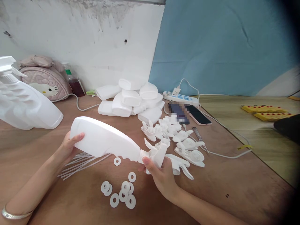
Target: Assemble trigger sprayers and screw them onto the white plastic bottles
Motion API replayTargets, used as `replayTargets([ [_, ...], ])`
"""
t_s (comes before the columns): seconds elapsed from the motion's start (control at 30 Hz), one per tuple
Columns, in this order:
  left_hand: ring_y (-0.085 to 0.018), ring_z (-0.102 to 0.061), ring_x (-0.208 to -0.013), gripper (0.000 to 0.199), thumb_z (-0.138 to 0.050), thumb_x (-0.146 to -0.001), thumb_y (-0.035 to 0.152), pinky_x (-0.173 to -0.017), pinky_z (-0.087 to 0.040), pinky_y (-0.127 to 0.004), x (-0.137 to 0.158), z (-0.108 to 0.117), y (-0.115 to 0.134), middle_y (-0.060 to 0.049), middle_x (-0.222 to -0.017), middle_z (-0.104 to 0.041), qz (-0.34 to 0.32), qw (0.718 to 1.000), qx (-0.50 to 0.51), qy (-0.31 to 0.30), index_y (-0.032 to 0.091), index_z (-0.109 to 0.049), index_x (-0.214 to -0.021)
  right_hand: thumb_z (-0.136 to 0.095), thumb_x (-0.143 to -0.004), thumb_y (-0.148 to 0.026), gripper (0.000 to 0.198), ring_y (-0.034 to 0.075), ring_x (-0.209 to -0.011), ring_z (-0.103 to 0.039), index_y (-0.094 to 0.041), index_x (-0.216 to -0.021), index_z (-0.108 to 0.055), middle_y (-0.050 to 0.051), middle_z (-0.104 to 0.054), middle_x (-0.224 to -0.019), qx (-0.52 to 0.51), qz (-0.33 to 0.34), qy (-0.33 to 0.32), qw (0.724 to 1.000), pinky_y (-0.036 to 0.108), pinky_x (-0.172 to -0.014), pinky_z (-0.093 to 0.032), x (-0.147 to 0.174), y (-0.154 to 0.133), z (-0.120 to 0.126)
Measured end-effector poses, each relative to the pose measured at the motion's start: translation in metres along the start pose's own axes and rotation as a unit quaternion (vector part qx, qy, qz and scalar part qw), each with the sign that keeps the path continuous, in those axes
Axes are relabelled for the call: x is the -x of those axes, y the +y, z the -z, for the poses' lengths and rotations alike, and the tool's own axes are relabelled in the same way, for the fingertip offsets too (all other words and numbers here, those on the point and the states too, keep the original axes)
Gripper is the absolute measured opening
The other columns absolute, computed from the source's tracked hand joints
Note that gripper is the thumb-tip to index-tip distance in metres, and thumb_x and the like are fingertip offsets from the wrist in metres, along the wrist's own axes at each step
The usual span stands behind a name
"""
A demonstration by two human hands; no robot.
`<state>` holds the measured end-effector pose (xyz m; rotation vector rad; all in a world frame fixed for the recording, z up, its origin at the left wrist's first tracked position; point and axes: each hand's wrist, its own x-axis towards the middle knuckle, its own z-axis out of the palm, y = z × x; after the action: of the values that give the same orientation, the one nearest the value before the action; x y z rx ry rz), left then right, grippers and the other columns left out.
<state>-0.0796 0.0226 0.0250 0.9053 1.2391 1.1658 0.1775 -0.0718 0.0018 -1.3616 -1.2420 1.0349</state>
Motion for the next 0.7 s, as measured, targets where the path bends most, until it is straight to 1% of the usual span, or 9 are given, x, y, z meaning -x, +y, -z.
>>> replayTargets([
  [0.17, -0.027, -0.066, -0.080, 0.072, -0.077, -0.049, 0.045, -0.055, -0.056, -0.027, -0.0001, -0.0013, -0.0002, -0.009, -0.087, -0.071, 0.017, 1.000, -0.011, -0.005, 0.012, -0.056, -0.108, -0.056, -0.077, -0.048, 0.039, 0.013, -0.048, -0.054, -0.016, -0.055, -0.058, 0.003, -0.060, -0.050, 0.029, 0.018, 0.009, 0.999, 0.024, -0.046, -0.042, -0.0007, 0.0011, 0.0008],
  [0.3, -0.027, -0.066, -0.080, 0.075, -0.078, -0.047, 0.047, -0.054, -0.055, -0.026, -0.0003, -0.0027, -0.0011, -0.009, -0.086, -0.071, 0.012, 1.000, -0.012, -0.005, 0.011, -0.056, -0.108, -0.054, -0.078, -0.049, 0.040, 0.014, -0.049, -0.055, -0.016, -0.055, -0.058, 0.003, -0.060, -0.050, 0.006, 0.001, 0.001, 1.000, 0.025, -0.048, -0.043, -0.0033, -0.0003, 0.0014],
  [0.37, -0.026, -0.066, -0.078, 0.074, -0.078, -0.047, 0.047, -0.053, -0.055, -0.024, 0.0000, -0.0039, -0.0007, -0.008, -0.084, -0.071, 0.017, 1.000, -0.008, -0.003, 0.011, -0.056, -0.108, -0.054, -0.078, -0.050, 0.041, 0.014, -0.050, -0.055, -0.016, -0.054, -0.056, 0.003, -0.059, -0.049, -0.014, -0.007, -0.016, 1.000, 0.025, -0.049, -0.044, -0.0041, -0.0005, 0.0022],
  [0.43, -0.024, -0.067, -0.075, 0.071, -0.078, -0.048, 0.045, -0.052, -0.055, -0.023, 0.0004, -0.0054, 0.0002, -0.007, -0.082, -0.071, 0.030, 1.000, -0.001, -0.001, 0.011, -0.056, -0.107, -0.055, -0.077, -0.050, 0.037, 0.014, -0.052, -0.054, -0.016, -0.063, -0.058, 0.002, -0.058, -0.054, -0.032, 0.003, -0.046, 0.998, 0.025, -0.051, -0.045, -0.0037, -0.0002, 0.0033],
  [0.5, -0.024, -0.067, -0.073, 0.066, -0.076, -0.053, 0.044, -0.053, -0.054, -0.022, 0.0006, -0.0064, 0.0011, -0.008, -0.082, -0.071, 0.046, 0.999, 0.003, -0.004, 0.011, -0.057, -0.107, -0.061, -0.074, -0.048, 0.034, 0.013, -0.056, -0.055, -0.018, -0.088, -0.059, 0.002, -0.061, -0.069, -0.043, 0.035, -0.073, 0.996, 0.026, -0.053, -0.048, -0.0024, 0.0005, 0.0043],
  [0.57, -0.023, -0.067, -0.075, 0.062, -0.073, -0.058, 0.042, -0.055, -0.054, -0.022, -0.0001, -0.0061, 0.0011, -0.009, -0.084, -0.071, 0.058, 0.998, 0.006, -0.011, 0.011, -0.056, -0.109, -0.070, -0.066, -0.048, 0.060, 0.017, -0.069, -0.059, -0.022, -0.115, -0.046, 0.005, -0.060, -0.091, -0.035, 0.089, -0.074, 0.993, 0.030, -0.062, -0.051, -0.0008, 0.0013, 0.0052],
  [0.6, -0.023, -0.067, -0.076, 0.061, -0.072, -0.059, 0.041, -0.056, -0.054, -0.022, -0.0009, -0.0052, 0.0007, -0.009, -0.086, -0.071, 0.062, 0.998, 0.006, -0.014, 0.010, -0.056, -0.109, -0.072, -0.062, -0.049, 0.073, 0.019, -0.078, -0.060, -0.024, -0.122, -0.039, 0.007, -0.057, -0.100, -0.025, 0.122, -0.069, 0.990, 0.032, -0.068, -0.052, -0.0001, 0.0018, 0.0055],
  [0.67, -0.024, -0.067, -0.076, 0.060, -0.071, -0.061, 0.041, -0.056, -0.054, -0.022, -0.0034, -0.0021, -0.0013, -0.010, -0.088, -0.071, 0.070, 0.997, 0.006, -0.026, 0.010, -0.056, -0.111, -0.072, -0.058, -0.055, 0.086, 0.024, -0.094, -0.057, -0.025, -0.128, -0.031, 0.010, -0.051, -0.110, 0.002, 0.183, -0.058, 0.981, 0.037, -0.079, -0.050, 0.0006, 0.0034, 0.0062],
  [0.7, -0.024, -0.067, -0.077, 0.062, -0.072, -0.060, 0.042, -0.056, -0.054, -0.022, -0.0049, -0.0003, -0.0027, -0.010, -0.088, -0.071, 0.074, 0.997, 0.005, -0.034, 0.011, -0.056, -0.111, -0.071, -0.056, -0.059, 0.089, 0.025, -0.097, -0.056, -0.025, -0.128, -0.030, 0.011, -0.049, -0.113, 0.017, 0.206, -0.051, 0.977, 0.038, -0.082, -0.050, 0.0006, 0.0045, 0.0065],
])
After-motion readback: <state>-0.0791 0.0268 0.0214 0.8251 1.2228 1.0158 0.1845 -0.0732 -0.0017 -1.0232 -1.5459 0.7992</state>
